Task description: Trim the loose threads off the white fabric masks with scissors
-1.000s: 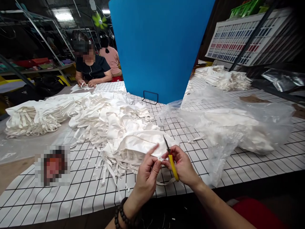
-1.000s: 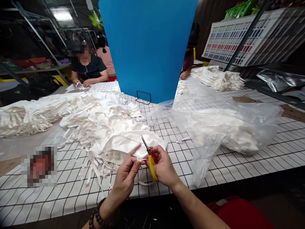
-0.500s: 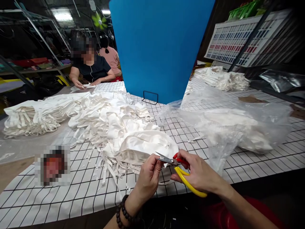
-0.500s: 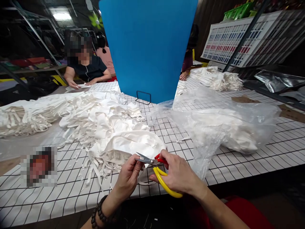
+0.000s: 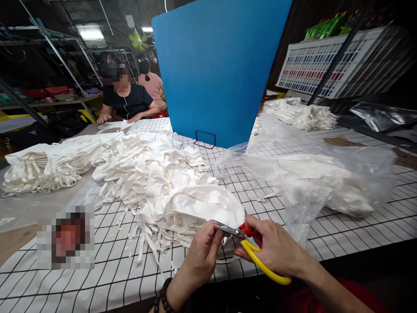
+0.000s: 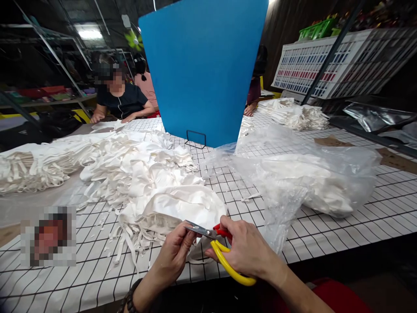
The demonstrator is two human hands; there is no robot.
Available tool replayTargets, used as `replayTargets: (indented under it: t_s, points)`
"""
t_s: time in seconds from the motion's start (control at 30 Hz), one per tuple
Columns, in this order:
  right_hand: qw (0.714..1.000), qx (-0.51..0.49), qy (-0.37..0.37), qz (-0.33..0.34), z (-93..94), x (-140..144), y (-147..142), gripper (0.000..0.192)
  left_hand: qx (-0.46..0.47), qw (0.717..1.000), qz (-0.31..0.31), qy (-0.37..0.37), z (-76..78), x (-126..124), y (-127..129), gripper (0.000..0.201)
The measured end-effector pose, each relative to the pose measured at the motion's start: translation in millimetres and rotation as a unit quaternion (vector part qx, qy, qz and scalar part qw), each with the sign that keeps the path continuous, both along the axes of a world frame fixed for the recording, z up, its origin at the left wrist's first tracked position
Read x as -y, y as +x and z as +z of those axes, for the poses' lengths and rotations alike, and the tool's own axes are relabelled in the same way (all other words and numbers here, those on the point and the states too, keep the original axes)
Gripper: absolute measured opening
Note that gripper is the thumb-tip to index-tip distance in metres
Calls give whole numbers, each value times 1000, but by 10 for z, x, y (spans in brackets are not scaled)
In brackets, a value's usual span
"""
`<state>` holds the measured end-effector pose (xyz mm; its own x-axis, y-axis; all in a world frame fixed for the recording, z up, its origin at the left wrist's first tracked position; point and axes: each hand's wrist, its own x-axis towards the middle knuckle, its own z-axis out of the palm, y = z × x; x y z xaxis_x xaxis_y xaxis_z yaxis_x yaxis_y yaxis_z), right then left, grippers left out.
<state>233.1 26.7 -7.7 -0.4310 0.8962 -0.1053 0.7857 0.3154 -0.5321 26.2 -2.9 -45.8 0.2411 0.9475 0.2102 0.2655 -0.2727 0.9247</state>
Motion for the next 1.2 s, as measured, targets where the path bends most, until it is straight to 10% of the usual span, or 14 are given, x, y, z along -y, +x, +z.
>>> replayTargets:
  t_s: [0.53, 0.77, 0.9, 1.0, 1.07, 1.13, 1.2]
  points:
    - [984, -166, -28, -54, -315, -107, 100, 33, 25, 998, 47, -17, 52, -169, -105, 26]
    - [957, 54, 95, -270, -618, -564, 418, 17, -60, 934, 295, 192, 833, -1317, -870, 27]
    - [944, 99, 138, -282, -703, -883, 554, 18, -309, 890, 282, 181, 1157, -1701, -987, 36]
    - [943, 94, 162, -274, -732, -1016, 605, 20, -355, 887, 258, 144, 1059, -1575, -763, 51]
    - [945, 76, 179, -263, -705, -995, 592, 23, -281, 937, 191, 75, 859, -1396, -552, 53]
    - [948, 56, 195, -244, -619, -863, 520, 22, -162, 978, 83, -100, 601, -1234, -351, 56]
    - [956, 11, 205, -210, -471, -634, 385, 17, -35, 959, -3, -281, 337, -1131, -175, 55]
